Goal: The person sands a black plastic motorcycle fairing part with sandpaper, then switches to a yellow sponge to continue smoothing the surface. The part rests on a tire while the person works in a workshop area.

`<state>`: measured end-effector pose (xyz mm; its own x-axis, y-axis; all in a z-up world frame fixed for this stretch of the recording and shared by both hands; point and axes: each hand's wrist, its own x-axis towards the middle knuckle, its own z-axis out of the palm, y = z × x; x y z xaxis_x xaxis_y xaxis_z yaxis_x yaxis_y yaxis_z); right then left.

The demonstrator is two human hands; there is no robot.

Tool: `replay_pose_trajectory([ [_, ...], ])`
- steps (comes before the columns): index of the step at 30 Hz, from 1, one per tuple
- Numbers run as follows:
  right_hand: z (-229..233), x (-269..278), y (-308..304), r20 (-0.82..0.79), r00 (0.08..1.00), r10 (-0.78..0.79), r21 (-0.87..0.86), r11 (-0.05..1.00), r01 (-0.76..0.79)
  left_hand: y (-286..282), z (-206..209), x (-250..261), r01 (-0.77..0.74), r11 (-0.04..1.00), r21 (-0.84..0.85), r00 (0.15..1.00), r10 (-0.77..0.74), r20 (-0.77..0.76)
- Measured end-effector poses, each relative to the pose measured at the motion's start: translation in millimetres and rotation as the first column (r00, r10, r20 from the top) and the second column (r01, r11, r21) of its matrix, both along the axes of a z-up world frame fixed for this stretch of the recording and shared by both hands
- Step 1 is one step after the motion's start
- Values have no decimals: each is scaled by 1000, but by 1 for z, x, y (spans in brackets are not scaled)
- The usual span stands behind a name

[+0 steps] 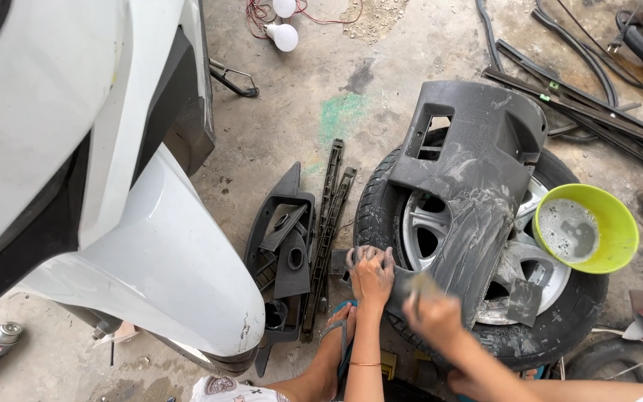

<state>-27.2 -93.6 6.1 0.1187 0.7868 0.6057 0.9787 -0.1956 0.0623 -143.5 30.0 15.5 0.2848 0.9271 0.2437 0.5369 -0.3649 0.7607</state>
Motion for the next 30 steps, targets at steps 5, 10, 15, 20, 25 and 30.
replay_pose_trajectory([
  [5, 13, 4, -9, -211, 939, 272, 45, 962, -268, -2, -40, 8, 47, 993, 104, 996, -54, 68],
  [10, -14, 146, 55, -336, 916, -217, -3, 973, 230, -7, -31, 7, 70, 988, 138, 996, -62, -63],
  [15, -8, 77, 12, -383, 891, -244, 12, 963, 269, -24, -9, 30, 219, 973, 76, 966, -206, -157],
  [20, -28, 9, -72, -343, 935, -92, 75, 989, 125, -39, -10, 63, 351, 936, -17, 915, -346, -208],
  [25, -46, 137, 7, -448, 782, -433, 51, 861, 507, -47, -6, 93, 366, 927, -76, 884, -372, -283],
  [30, -49, 104, -18, -452, 704, -547, 79, 762, 643, -36, -9, 140, 340, 912, -230, 875, -396, -277],
])
